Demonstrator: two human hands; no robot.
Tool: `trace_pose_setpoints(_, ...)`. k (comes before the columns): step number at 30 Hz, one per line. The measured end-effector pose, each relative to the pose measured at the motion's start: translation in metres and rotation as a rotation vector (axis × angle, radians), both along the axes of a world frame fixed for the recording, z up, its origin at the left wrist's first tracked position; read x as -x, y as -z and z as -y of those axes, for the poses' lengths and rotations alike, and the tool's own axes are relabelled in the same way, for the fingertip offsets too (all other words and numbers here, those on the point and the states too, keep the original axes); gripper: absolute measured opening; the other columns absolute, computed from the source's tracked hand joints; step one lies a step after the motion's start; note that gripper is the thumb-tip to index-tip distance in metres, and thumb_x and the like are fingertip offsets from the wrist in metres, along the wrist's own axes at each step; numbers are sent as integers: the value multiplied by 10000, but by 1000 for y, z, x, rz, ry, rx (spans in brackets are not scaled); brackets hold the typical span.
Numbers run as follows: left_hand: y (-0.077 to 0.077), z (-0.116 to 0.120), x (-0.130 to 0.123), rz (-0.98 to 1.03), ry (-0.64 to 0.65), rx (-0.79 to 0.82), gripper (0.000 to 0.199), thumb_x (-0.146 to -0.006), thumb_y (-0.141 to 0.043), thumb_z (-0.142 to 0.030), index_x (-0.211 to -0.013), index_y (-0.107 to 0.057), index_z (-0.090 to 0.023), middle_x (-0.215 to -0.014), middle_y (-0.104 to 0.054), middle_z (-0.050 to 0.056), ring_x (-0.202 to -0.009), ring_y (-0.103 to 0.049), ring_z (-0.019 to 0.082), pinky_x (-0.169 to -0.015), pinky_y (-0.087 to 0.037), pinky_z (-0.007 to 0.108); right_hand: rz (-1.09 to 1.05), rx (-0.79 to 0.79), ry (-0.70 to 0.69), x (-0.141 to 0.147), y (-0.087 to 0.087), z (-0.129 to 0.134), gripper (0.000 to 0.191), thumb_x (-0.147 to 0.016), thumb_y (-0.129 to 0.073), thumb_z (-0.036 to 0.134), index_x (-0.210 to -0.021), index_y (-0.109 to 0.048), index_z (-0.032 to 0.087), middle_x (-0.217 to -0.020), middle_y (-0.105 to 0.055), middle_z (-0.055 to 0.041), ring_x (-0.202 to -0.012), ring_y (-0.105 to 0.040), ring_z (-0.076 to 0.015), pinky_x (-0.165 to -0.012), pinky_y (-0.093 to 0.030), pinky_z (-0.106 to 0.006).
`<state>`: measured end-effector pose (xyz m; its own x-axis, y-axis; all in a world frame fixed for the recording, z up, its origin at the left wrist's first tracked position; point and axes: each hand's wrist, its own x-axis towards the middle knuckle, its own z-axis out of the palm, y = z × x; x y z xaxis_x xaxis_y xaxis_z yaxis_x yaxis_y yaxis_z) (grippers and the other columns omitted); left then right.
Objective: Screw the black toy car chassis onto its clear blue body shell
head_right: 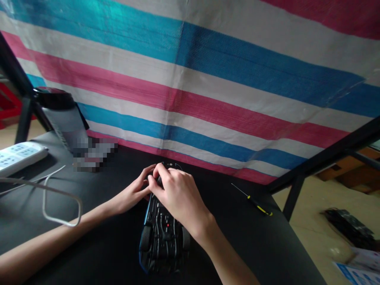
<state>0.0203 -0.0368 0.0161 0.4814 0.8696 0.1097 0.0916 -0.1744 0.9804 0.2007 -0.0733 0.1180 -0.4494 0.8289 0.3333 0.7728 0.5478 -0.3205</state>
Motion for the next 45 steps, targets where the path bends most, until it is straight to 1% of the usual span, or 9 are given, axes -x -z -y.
trace_pose_setpoints(4, 1, 0, 0, 14, 9, 37, 697, -997, -532, -430, -1569, -198, -213, -1158, -597, 106, -901, -614, 202, -737, -575, 330, -25, -12, -108, 1, -3, -1, 127, -930, -544, 120, -1014, -551, 215, -1003, -650, -42, -975, -621, -204, -879, -488, -341)
trace_pose_setpoints(9, 1, -2, 1, 22, -1, 39, 715, -982, -553, -443, -1561, -211, -201, -1223, -585, 130, -1002, -612, 244, -759, -579, 342, 12, 8, -77, 1, -5, -1, 72, -1019, -495, 232, -998, -561, 211, -921, -648, -32, -858, -628, -193, -802, -501, -342)
trace_pose_setpoints(13, 2, -2, 1, 20, 4, 29, 738, -973, -564, -454, -1565, -204, -199, -1301, -554, 155, -996, -619, 248, -721, -581, 331, -35, 37, -143, 0, -4, 0, 90, -999, -542, 208, -1077, -584, 217, -1011, -660, -38, -968, -635, -192, -855, -502, -323)
trace_pose_setpoints(21, 6, -5, 2, 24, 20, 24, 708, -984, -562, -459, -1562, -224, -228, -1255, -590, 135, -1036, -625, 259, -769, -587, 341, -69, 41, -126, 0, -3, -2, 90, -989, -546, 169, -1049, -596, 212, -1006, -666, -36, -979, -640, -191, -867, -505, -323)
trace_pose_setpoints(24, 5, -5, 3, 5, 9, 31, 704, -989, -554, -461, -1567, -221, -237, -1348, -534, 148, -1088, -606, 268, -768, -587, 339, -64, 92, -72, -1, -2, -3, 86, -1029, -524, 250, -992, -594, 216, -922, -663, -22, -863, -649, -180, -768, -508, -312)
trace_pose_setpoints(30, 4, -4, 3, -6, -1, 43, 740, -973, -581, -460, -1571, -211, -232, -1338, -530, 147, -939, -622, 211, -753, -587, 347, -27, 33, -86, -3, -3, -3, 53, -992, -572, 221, -1028, -610, 219, -978, -663, -27, -965, -636, -202, -879, -495, -353)
trace_pose_setpoints(35, 7, -4, 2, 24, 11, 63, 729, -979, -580, -452, -1570, -215, -231, -1136, -589, 97, -831, -600, 180, -719, -584, 343, -29, 35, -144, -5, -2, -4, 127, -975, -566, 138, -1060, -602, 225, -1019, -670, -20, -997, -632, -189, -900, -491, -336)
trace_pose_setpoints(40, 10, -6, 2, 46, 41, 64, 720, -995, -561, -455, -1575, -183, -257, -1041, -596, 70, -893, -615, 211, -728, -589, 354, 12, -11, -40, -6, -1, -6, 117, -1043, -480, 223, -987, -583, 213, -932, -672, -33, -889, -642, -200, -837, -497, -361)
trace_pose_setpoints(45, 9, -5, 3, 27, 25, 54, 720, -990, -570, -451, -1574, -204, -245, -1084, -580, 83, -932, -619, 224, -732, -588, 351, -9, -32, -47, -3, -1, -3, 49, -997, -539, 191, -1029, -566, 216, -982, -672, -34, -947, -647, -204, -866, -500, -352)
